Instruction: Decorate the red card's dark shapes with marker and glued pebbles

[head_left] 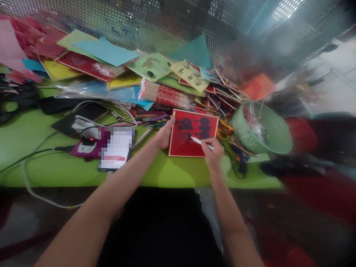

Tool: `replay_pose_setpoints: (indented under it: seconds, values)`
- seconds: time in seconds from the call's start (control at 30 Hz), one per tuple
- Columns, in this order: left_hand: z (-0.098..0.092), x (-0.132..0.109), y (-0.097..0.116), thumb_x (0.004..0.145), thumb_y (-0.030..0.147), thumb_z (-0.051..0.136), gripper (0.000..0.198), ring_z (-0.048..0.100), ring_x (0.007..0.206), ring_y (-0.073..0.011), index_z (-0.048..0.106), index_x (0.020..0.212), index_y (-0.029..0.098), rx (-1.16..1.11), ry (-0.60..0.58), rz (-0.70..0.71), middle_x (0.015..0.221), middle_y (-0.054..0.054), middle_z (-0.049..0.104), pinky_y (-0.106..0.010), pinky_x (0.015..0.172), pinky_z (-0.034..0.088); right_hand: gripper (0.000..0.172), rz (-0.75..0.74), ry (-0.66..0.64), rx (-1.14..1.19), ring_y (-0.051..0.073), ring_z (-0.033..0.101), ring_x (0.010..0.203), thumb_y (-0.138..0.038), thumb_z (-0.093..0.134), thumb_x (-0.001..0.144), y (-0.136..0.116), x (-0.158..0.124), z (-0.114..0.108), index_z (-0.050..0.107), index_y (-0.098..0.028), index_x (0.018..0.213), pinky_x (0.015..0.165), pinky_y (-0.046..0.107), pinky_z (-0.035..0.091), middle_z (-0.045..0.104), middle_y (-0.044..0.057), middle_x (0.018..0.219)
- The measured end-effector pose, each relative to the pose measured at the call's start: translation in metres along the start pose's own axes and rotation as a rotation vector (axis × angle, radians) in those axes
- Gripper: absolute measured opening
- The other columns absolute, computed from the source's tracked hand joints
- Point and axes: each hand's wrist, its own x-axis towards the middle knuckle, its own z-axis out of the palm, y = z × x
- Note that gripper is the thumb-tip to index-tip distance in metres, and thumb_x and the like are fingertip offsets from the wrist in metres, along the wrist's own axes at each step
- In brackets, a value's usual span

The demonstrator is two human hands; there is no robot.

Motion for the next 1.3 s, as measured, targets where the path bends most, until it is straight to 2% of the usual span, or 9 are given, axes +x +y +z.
replay_pose_setpoints:
  seconds: [0.13, 0.47, 0.8, 1.1, 1.3]
  values:
    - [-0.002, 0.001, 0.0, 0.105, 0.073, 0.033, 0.076, 0.074, 0.123, -0.0366, 0.062, 0.149, 0.017, -0.013, -0.026, 0.005, 0.127, -0.017, 0.079, -0.058, 0.114, 0.053, 0.013, 0.0, -0.001, 0.023, 0.016, 0.064, 0.066, -0.035, 0.072, 0.087, 0.002, 0.0, 0.0, 0.075, -0.023, 0.082, 0.063, 0.029, 0.05, 0.073, -0.001, 0.073]
    - [0.007, -0.002, 0.001, 0.105, 0.073, 0.03, 0.078, 0.074, 0.122, -0.0364, 0.064, 0.147, 0.016, 0.023, 0.026, -0.007, 0.125, -0.018, 0.079, -0.058, 0.117, 0.05, 0.013, 0.004, -0.044, 0.038, 0.016, 0.062, 0.063, -0.034, 0.072, 0.086, -0.005, 0.0, 0.0, 0.075, -0.023, 0.081, 0.06, 0.028, 0.048, 0.074, -0.001, 0.072]
    - [-0.001, 0.0, 0.0, 0.105, 0.072, 0.034, 0.076, 0.075, 0.121, -0.0364, 0.06, 0.152, 0.018, -0.024, -0.023, 0.013, 0.13, -0.019, 0.077, -0.057, 0.115, 0.052, 0.014, 0.022, -0.008, 0.012, 0.016, 0.062, 0.064, -0.035, 0.071, 0.086, 0.001, 0.0, -0.001, 0.073, -0.022, 0.08, 0.063, 0.029, 0.05, 0.072, -0.001, 0.071]
    - [0.008, -0.004, 0.002, 0.105, 0.071, 0.036, 0.075, 0.075, 0.121, -0.0368, 0.064, 0.147, 0.015, -0.009, 0.069, -0.019, 0.127, -0.019, 0.078, -0.057, 0.113, 0.054, 0.015, 0.016, -0.038, 0.014, 0.016, 0.062, 0.063, -0.037, 0.072, 0.086, -0.004, 0.0, 0.0, 0.075, -0.022, 0.081, 0.061, 0.028, 0.048, 0.073, -0.001, 0.071]
    - [0.002, -0.001, 0.0, 0.105, 0.071, 0.036, 0.074, 0.074, 0.123, -0.0369, 0.064, 0.147, 0.017, -0.045, 0.017, 0.003, 0.129, -0.018, 0.078, -0.057, 0.114, 0.053, 0.014, 0.021, -0.032, 0.02, 0.016, 0.062, 0.063, -0.035, 0.072, 0.085, -0.005, 0.001, 0.0, 0.075, -0.023, 0.08, 0.061, 0.029, 0.049, 0.072, -0.001, 0.07]
